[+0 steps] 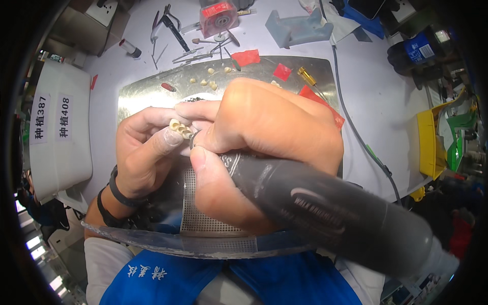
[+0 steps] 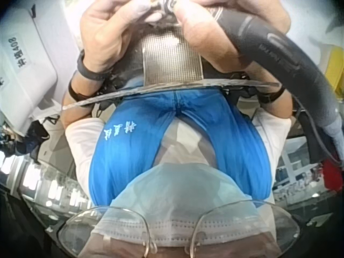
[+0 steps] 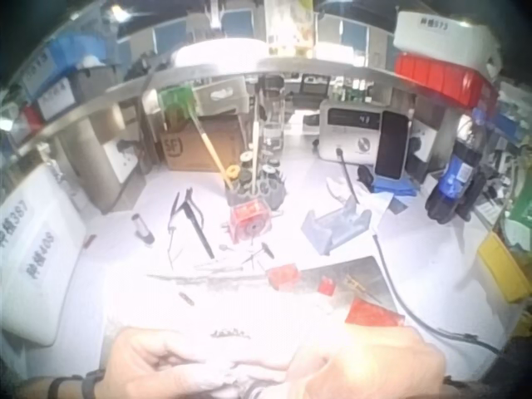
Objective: Using a handheld rotary tool to grind and shape a dental bridge model on a laboratory workbench.
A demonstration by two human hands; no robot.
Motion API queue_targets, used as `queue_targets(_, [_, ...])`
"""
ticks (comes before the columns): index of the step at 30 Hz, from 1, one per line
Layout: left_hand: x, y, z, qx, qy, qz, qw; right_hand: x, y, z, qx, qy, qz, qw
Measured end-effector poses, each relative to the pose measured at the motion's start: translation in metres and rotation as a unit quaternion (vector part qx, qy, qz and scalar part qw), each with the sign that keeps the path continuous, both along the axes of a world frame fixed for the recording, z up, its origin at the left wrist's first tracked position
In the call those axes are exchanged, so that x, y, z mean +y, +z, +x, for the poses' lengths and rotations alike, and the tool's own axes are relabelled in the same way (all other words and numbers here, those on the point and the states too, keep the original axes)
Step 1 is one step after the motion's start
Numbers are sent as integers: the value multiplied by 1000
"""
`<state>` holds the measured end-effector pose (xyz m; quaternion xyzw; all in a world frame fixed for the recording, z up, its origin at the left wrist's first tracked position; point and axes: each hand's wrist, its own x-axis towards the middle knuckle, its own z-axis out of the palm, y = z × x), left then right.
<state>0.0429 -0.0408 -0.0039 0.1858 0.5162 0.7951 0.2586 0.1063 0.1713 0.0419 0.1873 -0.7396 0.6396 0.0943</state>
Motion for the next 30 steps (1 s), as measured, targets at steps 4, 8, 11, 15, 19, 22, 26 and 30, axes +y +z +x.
queue_targets(4, [2, 6, -7, 48, -12, 22, 999, 15, -10, -17, 23, 19, -102, 994])
queue_targets(8, [-13, 27, -22, 553, -59, -158, 816, 30, -16, -37, 66, -25, -173, 982])
queue_targets(11, [-7, 29, -9, 636, -179, -221, 718, 27, -15, -41, 58, -38, -191, 979])
queue_targets(15, [-10, 41, -17, 590, -51, -211, 778, 23, -11, -35, 36, -87, -178, 980])
queue_targets(19, [-1, 23, -29, 565, 118, -296, 761, 22, -21, -36, 18, -111, -144, 983])
queue_targets(22, [1, 16, -27, 524, 107, -311, 785, 26, -24, -36, 14, -86, -113, 990])
queue_targets(26, [3, 20, -24, 472, 87, -338, 810, 27, -27, -36, 4, -99, -105, 989])
queue_targets(30, [2, 20, -32, 462, 71, -320, 824, 20, -26, -42, -2, -119, -67, 991])
